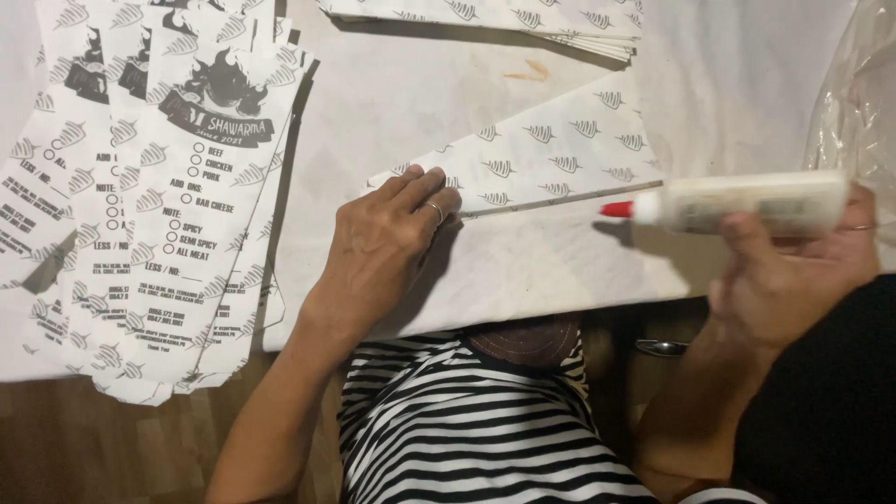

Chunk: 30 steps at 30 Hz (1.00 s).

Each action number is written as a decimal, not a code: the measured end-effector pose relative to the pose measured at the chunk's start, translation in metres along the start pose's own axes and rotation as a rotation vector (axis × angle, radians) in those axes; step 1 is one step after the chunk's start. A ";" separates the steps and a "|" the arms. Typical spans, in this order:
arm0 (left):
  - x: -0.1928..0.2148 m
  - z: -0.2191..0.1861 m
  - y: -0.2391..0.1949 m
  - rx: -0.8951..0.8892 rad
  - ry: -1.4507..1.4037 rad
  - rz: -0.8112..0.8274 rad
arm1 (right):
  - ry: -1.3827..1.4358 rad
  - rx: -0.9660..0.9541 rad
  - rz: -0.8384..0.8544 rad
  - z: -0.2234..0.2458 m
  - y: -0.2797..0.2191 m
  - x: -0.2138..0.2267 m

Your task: Applying liquid glue to paper strips and pressing them down to assemble packaging components.

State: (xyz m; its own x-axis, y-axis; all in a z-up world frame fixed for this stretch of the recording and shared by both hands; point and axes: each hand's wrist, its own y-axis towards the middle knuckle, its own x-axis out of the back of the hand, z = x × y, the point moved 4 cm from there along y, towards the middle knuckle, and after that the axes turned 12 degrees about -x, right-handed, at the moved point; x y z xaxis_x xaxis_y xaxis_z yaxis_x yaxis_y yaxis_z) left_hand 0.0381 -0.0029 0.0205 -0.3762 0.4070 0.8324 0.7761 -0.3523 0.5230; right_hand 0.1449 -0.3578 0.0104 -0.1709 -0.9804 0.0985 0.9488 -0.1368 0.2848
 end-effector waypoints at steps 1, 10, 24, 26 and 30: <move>0.000 0.002 0.001 0.015 -0.060 -0.009 | -0.090 0.135 0.062 0.008 -0.005 -0.013; -0.010 0.029 -0.002 0.169 -0.059 0.117 | -0.243 0.201 0.318 0.047 -0.022 -0.090; -0.008 0.034 0.002 0.193 -0.080 0.141 | -0.219 0.142 0.013 0.010 0.031 0.008; -0.008 0.035 0.002 0.201 -0.076 0.145 | -0.220 0.132 0.022 0.006 0.032 0.009; -0.008 0.039 0.002 0.232 -0.110 0.166 | -0.262 0.104 0.013 0.004 0.032 0.004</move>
State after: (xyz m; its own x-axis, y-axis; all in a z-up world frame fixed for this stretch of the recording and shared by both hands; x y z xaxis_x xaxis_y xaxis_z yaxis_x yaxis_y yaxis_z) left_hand 0.0628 0.0263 0.0078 -0.1875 0.4534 0.8714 0.9221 -0.2244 0.3152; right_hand 0.1733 -0.3651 0.0237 -0.2345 -0.9099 0.3423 0.9214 -0.0958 0.3766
